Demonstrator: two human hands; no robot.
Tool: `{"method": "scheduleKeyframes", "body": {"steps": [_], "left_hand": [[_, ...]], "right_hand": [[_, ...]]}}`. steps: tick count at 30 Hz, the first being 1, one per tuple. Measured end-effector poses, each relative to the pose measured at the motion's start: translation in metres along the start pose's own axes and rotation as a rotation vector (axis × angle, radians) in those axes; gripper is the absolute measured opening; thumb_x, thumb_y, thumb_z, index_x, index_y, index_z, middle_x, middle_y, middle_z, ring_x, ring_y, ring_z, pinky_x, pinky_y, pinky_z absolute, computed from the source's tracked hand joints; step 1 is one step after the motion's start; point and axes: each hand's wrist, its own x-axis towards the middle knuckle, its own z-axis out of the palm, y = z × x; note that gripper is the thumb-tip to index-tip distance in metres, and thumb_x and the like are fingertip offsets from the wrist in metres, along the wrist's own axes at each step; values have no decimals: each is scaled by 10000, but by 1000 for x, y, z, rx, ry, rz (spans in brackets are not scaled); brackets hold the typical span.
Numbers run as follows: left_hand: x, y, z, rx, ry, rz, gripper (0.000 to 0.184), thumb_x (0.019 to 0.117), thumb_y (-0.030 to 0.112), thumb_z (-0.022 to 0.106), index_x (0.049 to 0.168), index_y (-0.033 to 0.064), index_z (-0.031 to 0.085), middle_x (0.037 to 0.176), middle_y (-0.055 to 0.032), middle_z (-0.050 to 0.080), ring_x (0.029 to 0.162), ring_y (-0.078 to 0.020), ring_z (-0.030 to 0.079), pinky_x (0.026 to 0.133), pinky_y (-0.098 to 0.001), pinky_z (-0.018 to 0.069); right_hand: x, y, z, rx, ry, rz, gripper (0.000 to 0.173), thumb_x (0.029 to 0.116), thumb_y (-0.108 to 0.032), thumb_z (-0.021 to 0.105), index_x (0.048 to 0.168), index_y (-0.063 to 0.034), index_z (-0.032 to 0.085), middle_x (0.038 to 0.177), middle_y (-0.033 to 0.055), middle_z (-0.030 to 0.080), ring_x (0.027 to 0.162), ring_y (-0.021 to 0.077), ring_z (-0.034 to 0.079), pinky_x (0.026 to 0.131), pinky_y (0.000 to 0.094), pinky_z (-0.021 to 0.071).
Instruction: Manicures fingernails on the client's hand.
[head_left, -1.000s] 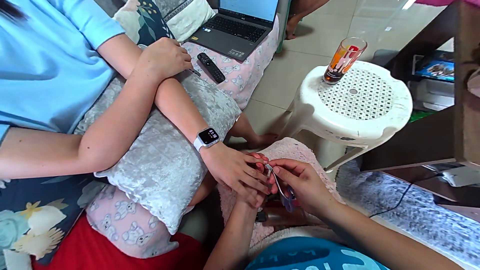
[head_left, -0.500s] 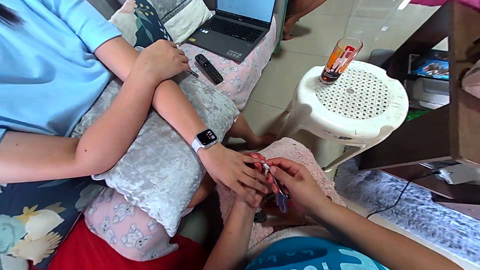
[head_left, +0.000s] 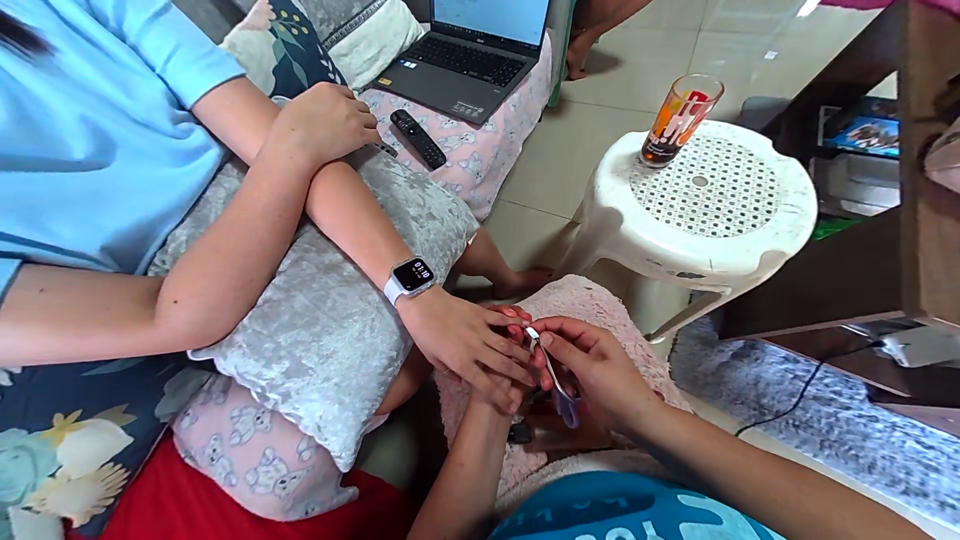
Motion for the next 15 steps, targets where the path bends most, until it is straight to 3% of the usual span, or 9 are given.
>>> {"method": "scheduleKeyframes", "body": {"steps": [2, 9, 13, 15], "left_hand": [[0, 1, 5, -9, 42, -3, 208, 883, 206, 772, 1056, 97, 739, 1028, -29, 743, 918, -111, 724, 768, -233, 595], [2, 1, -2, -86, -74, -30, 261, 889, 166, 764, 1141, 108, 731, 1112, -30, 731, 958, -119, 721, 785, -243, 597], [2, 4, 9, -74, 8, -35, 257, 850, 194, 802, 1076, 90, 738, 1047, -46, 741, 889, -125, 732, 726, -243, 606], [1, 8, 16, -48, 52, -44, 168, 888, 117, 739, 1054, 86, 742, 1015, -37, 745, 847, -116, 732, 707, -232, 604]], "right_hand": [[0, 0, 2, 10, 12, 11, 226, 1061, -103, 496, 1174, 19, 649, 817, 43, 694, 595, 84, 631, 512, 199, 526], [-1, 5, 9, 45, 52, -1, 218, 1067, -108, 490, 1173, 16, 634, 816, 45, 672, 605, 88, 618, 534, 207, 530], [0, 7, 11, 62, 54, -20, 205, 1064, -102, 492, 1167, 14, 625, 809, 33, 650, 615, 84, 609, 562, 214, 538], [0, 8, 11, 63, 48, -28, 202, 1066, -97, 485, 1168, 12, 622, 803, 28, 640, 618, 83, 602, 571, 218, 537]]}}
